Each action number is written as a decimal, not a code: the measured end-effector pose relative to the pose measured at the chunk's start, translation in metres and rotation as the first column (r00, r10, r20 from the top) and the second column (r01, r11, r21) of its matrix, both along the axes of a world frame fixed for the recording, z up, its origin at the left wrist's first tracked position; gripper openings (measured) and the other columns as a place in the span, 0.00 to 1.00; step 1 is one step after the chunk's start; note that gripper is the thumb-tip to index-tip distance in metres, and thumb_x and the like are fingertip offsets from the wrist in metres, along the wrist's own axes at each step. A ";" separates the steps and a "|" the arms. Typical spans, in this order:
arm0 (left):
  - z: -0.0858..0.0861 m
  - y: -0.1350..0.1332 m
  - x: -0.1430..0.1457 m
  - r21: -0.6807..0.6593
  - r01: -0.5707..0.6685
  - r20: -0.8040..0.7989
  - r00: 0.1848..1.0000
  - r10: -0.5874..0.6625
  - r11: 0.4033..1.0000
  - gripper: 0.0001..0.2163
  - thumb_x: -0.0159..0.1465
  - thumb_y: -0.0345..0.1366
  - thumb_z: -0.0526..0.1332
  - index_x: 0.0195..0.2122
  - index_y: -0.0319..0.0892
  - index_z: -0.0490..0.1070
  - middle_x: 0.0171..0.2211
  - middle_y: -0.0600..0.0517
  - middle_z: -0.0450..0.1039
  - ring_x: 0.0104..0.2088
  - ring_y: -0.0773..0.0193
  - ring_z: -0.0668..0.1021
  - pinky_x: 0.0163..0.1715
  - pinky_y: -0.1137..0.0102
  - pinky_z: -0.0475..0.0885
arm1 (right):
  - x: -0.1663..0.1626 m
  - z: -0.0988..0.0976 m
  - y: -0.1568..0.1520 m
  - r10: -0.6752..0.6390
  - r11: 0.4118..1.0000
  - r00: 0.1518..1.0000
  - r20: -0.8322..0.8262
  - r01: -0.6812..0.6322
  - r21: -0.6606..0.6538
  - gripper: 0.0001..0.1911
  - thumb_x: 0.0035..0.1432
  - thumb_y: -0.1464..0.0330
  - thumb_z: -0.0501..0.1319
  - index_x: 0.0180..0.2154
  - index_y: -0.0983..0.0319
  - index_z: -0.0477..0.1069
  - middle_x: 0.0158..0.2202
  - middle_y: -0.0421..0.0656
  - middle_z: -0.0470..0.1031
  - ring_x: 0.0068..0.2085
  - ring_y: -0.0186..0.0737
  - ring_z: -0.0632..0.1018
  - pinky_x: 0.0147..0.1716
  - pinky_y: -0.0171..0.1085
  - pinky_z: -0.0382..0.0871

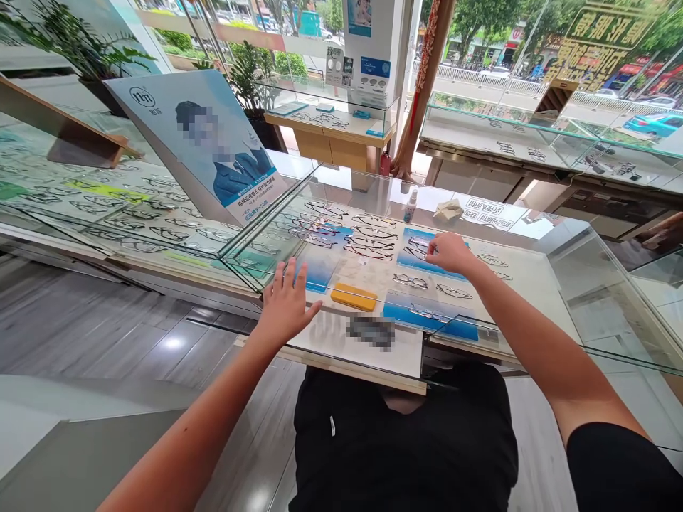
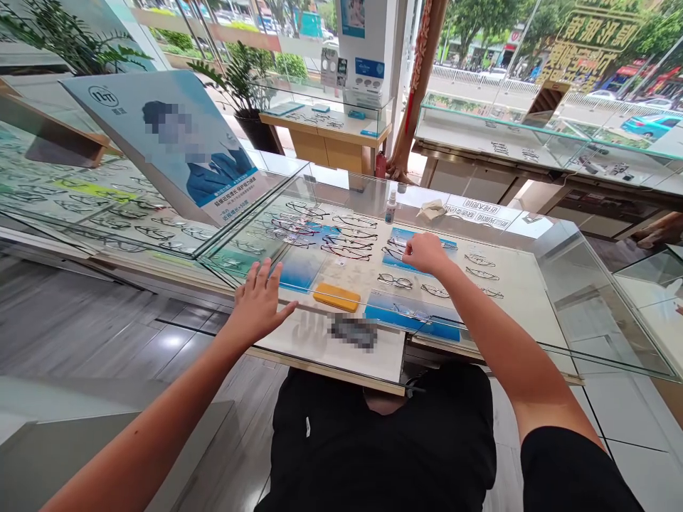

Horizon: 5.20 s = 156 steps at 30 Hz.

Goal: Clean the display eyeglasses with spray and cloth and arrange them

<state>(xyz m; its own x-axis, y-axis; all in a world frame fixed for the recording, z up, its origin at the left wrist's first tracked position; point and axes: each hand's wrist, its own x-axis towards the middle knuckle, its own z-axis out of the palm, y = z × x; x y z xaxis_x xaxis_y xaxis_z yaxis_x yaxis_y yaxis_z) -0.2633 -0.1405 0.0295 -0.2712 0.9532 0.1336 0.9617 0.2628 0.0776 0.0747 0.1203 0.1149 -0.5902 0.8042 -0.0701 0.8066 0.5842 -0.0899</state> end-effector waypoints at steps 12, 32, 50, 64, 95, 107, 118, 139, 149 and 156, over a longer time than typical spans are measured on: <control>0.000 0.000 0.002 0.006 0.000 0.020 1.000 -0.001 1.000 0.43 0.72 0.51 0.58 0.81 0.32 0.45 0.81 0.30 0.38 0.81 0.33 0.44 0.72 0.38 0.56 | 0.011 0.036 -0.142 0.242 0.778 0.928 -0.283 -0.360 -0.515 0.04 0.61 0.72 0.65 0.33 0.59 0.75 0.42 0.43 0.80 0.48 0.46 0.77 0.49 0.42 0.67; 0.004 -0.002 0.005 -0.002 -0.007 0.038 0.999 0.007 1.000 0.43 0.72 0.49 0.58 0.81 0.32 0.45 0.81 0.30 0.38 0.81 0.33 0.44 0.72 0.38 0.56 | -0.095 -0.160 -0.092 0.076 0.985 0.995 -0.068 -0.065 0.159 0.12 0.65 0.72 0.62 0.48 0.68 0.80 0.53 0.59 0.77 0.56 0.59 0.69 0.66 0.54 0.56; -0.001 -0.010 0.004 0.055 0.027 0.009 1.000 -0.028 0.998 0.41 0.73 0.47 0.60 0.80 0.30 0.49 0.81 0.28 0.37 0.81 0.31 0.44 0.70 0.37 0.61 | -0.097 -0.216 0.033 -0.379 0.877 0.904 -0.197 0.419 0.237 0.15 0.65 0.74 0.60 0.50 0.66 0.79 0.55 0.59 0.76 0.60 0.58 0.69 0.69 0.55 0.52; -0.006 -0.045 0.004 0.093 0.010 0.040 0.999 -0.014 0.996 0.37 0.75 0.48 0.56 0.81 0.38 0.49 0.81 0.30 0.41 0.81 0.33 0.47 0.68 0.39 0.65 | -0.091 -0.224 0.079 -0.482 0.856 0.866 -0.133 0.498 0.142 0.18 0.65 0.74 0.56 0.51 0.69 0.80 0.57 0.62 0.76 0.61 0.57 0.69 0.71 0.53 0.49; -0.002 -0.047 0.001 0.043 0.003 0.072 0.997 -0.006 0.999 0.39 0.76 0.50 0.55 0.83 0.44 0.41 0.82 0.32 0.38 0.79 0.31 0.52 0.66 0.37 0.68 | -0.082 -0.215 0.122 -0.622 0.779 0.782 -0.034 0.623 0.071 0.15 0.64 0.74 0.60 0.45 0.63 0.84 0.58 0.57 0.79 0.69 0.66 0.66 0.74 0.69 0.35; -0.002 -0.047 0.001 0.050 -0.019 0.067 0.998 0.016 0.999 0.40 0.75 0.49 0.56 0.83 0.49 0.37 0.82 0.35 0.40 0.79 0.32 0.54 0.66 0.38 0.67 | -0.090 -0.215 0.135 -0.536 0.839 0.841 -0.075 0.541 0.058 0.28 0.60 0.76 0.59 0.60 0.63 0.79 0.69 0.57 0.73 0.76 0.63 0.58 0.75 0.69 0.33; -0.002 -0.045 0.002 0.044 -0.019 0.048 0.999 0.017 0.999 0.40 0.76 0.51 0.54 0.83 0.48 0.36 0.81 0.33 0.40 0.78 0.32 0.55 0.68 0.35 0.63 | -0.086 -0.215 0.146 -0.564 0.825 0.824 -0.056 0.565 -0.002 0.28 0.61 0.77 0.58 0.61 0.61 0.78 0.69 0.54 0.73 0.75 0.58 0.60 0.75 0.68 0.32; -0.007 -0.044 -0.002 0.065 -0.001 0.099 0.995 -0.005 0.998 0.42 0.74 0.55 0.56 0.83 0.48 0.38 0.82 0.34 0.36 0.80 0.31 0.51 0.70 0.35 0.60 | -0.080 -0.198 0.125 -0.673 0.739 0.736 -0.067 0.669 -0.074 0.19 0.65 0.73 0.58 0.53 0.66 0.81 0.66 0.59 0.72 0.71 0.64 0.64 0.73 0.67 0.41; -0.021 -0.045 -0.010 0.108 0.024 0.033 0.999 -0.028 0.994 0.44 0.73 0.57 0.57 0.83 0.50 0.36 0.82 0.35 0.36 0.79 0.30 0.53 0.67 0.34 0.65 | -0.081 -0.197 0.107 -0.695 0.718 0.718 -0.027 0.692 -0.073 0.17 0.61 0.72 0.60 0.48 0.64 0.84 0.64 0.60 0.74 0.70 0.64 0.65 0.73 0.68 0.39; -0.023 -0.045 -0.013 0.097 0.040 0.031 0.999 -0.043 0.994 0.44 0.73 0.58 0.56 0.83 0.51 0.37 0.82 0.36 0.36 0.79 0.31 0.52 0.66 0.35 0.66 | -0.081 -0.186 0.100 -0.707 0.706 0.706 -0.034 0.703 -0.080 0.18 0.62 0.72 0.60 0.49 0.66 0.83 0.63 0.63 0.74 0.69 0.66 0.66 0.73 0.68 0.38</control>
<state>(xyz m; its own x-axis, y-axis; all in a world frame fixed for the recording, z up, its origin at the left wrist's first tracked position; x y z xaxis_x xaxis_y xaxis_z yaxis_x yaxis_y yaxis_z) -0.2759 -0.1859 0.0063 -0.2375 0.9469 0.2169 0.9681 0.2125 0.1327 -0.0062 0.2206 -0.0709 0.1430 0.9831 -0.1146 0.9733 -0.1607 -0.1638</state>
